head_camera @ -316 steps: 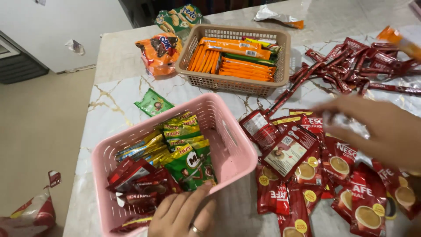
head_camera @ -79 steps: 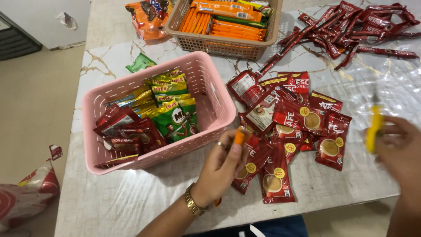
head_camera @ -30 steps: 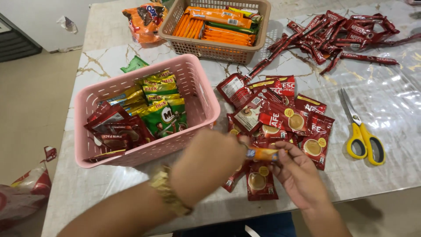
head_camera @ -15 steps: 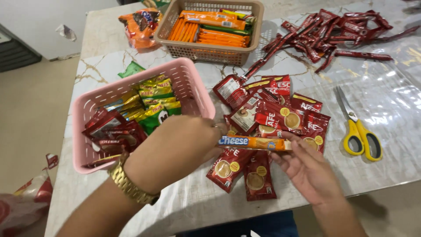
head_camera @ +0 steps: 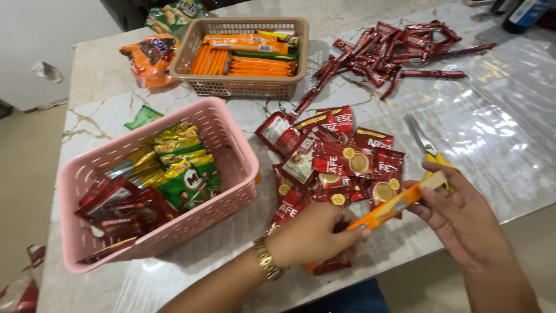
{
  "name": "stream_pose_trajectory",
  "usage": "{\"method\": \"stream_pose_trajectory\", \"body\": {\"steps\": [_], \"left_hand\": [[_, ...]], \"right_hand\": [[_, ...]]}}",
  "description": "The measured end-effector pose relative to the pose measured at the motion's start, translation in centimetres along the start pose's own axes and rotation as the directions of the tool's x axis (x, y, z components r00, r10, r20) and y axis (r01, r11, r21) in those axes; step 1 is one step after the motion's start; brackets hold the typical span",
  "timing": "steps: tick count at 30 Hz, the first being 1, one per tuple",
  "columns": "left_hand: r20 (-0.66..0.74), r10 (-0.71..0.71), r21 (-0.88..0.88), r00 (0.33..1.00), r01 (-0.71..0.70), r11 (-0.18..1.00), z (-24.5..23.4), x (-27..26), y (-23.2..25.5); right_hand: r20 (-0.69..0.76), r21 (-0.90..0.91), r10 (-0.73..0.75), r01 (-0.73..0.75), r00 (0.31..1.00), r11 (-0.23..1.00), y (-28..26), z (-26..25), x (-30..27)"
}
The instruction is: Sorting and organizing various snack and coffee sachets into baskets.
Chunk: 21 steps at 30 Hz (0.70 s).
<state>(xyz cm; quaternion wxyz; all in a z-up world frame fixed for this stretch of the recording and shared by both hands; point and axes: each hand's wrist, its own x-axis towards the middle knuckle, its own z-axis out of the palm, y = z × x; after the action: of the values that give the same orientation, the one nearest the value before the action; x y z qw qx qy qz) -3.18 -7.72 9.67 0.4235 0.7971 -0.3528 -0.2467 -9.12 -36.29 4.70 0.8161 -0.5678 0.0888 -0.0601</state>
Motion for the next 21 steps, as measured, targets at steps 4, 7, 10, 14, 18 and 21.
{"method": "stream_pose_trajectory", "body": {"steps": [4, 7, 10, 14, 18, 21], "left_hand": [[0.115, -0.054, -0.553, 0.992, 0.109, 0.826, 4.0, 2.9, -1.7], [0.081, -0.041, -0.627, 0.996, 0.082, 0.774, 5.8, 4.1, -1.2], [0.054, -0.036, -0.541, 0.998, 0.06, 0.839, 6.1, 4.2, 0.2], [0.097, -0.087, -0.353, 0.992, 0.116, 0.928, 4.8, 2.6, 1.4], [-0.077, 0.076, -0.132, 0.994, -0.085, 0.988, 2.4, -0.9, 0.7], [-0.177, 0.168, 0.021, 0.97, -0.167, 0.986, 1.7, -3.1, -0.9]], "right_hand": [[-0.034, 0.177, -0.044, 0.049, 0.998, 0.983, 5.4, -2.7, -2.0], [-0.111, 0.149, 0.027, -0.01, 0.993, 0.989, 6.9, -0.7, -3.5], [-0.249, 0.133, 0.053, -0.02, 0.967, 0.991, 9.1, -2.2, -3.6], [-0.464, -0.086, -0.091, 0.058, 0.881, 0.995, 5.4, -6.5, -1.3], [-0.476, -0.494, -0.386, 0.123, 0.79, 0.861, 4.0, -26.3, 4.9], [-0.536, -0.51, -0.333, 0.017, 0.776, 0.86, 2.8, -37.1, 10.0]]}}
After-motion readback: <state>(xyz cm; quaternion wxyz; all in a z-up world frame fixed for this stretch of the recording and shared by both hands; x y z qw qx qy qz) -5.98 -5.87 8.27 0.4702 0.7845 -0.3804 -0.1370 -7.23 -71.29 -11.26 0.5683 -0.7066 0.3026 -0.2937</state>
